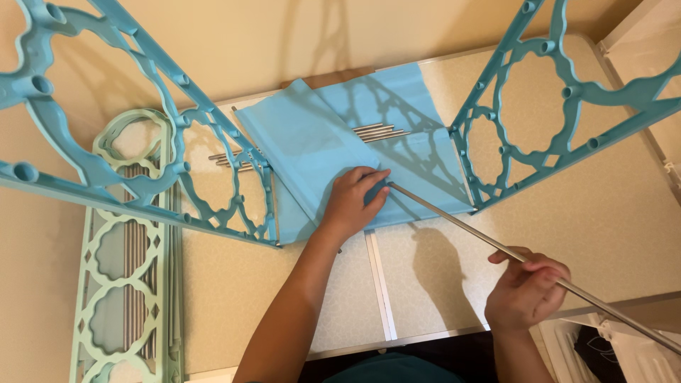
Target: The person inserts metal rods into a light blue fabric shelf liner and secures the liner into a light blue plastic shelving frame. They adjust the fabric and rods to fit the frame, then lift the assembled shelf unit.
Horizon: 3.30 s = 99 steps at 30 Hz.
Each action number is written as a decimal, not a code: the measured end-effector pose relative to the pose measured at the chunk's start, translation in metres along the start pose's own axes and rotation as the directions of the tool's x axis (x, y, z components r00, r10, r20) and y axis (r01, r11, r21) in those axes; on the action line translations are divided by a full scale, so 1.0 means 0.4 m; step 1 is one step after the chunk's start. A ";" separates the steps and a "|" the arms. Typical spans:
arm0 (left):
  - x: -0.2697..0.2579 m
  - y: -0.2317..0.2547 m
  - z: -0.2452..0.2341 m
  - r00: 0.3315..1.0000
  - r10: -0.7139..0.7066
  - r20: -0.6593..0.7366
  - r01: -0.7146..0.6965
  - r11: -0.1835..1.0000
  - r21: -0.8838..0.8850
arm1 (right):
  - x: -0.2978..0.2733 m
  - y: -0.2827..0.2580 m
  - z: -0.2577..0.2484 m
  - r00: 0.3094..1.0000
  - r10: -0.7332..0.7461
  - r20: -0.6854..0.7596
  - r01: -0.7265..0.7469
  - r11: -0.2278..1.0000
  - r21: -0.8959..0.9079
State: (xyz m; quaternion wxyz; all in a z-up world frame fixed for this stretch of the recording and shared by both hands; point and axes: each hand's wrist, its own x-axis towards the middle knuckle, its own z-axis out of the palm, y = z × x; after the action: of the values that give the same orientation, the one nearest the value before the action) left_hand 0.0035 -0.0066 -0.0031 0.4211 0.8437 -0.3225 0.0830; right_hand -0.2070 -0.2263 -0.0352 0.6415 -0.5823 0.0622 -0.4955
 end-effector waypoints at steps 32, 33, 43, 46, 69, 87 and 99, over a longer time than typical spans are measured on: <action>-0.020 0.005 0.047 0.971 0.005 0.238 -0.077 0.953 0.292 | -0.028 -0.019 0.060 0.378 0.863 0.336 -0.695 0.504 -0.513; -0.019 0.004 0.047 0.972 0.009 0.236 -0.080 0.952 0.294 | -0.023 -0.034 0.055 0.441 0.804 0.399 -0.562 0.594 -0.576; -0.020 0.006 0.046 0.973 0.008 0.231 -0.073 0.958 0.276 | 0.128 -0.130 -0.047 0.829 0.542 0.135 -0.160 0.461 -0.873; -0.021 0.005 0.045 0.973 0.010 0.231 -0.074 0.960 0.271 | 0.154 -0.135 -0.083 0.721 0.673 0.168 -0.258 0.485 -0.835; -0.022 0.004 0.051 0.973 0.023 0.230 -0.092 0.951 0.295 | 0.020 0.006 -0.259 0.901 0.429 0.064 -0.408 0.889 -0.209; -0.031 -0.004 0.056 0.978 0.079 0.193 -0.135 0.944 0.300 | -0.018 0.078 0.028 0.911 0.374 0.173 -0.298 0.887 -0.352; -0.025 0.002 0.040 0.975 0.064 0.213 -0.110 0.971 0.211 | 0.043 0.077 0.093 0.795 0.511 0.327 -0.357 0.830 -0.429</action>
State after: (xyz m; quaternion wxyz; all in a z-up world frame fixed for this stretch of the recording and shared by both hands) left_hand -0.0070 -0.0143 -0.0170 0.2848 0.8744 -0.3896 0.0498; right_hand -0.1568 -0.2183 -0.0399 0.6241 -0.7490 0.1398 -0.1731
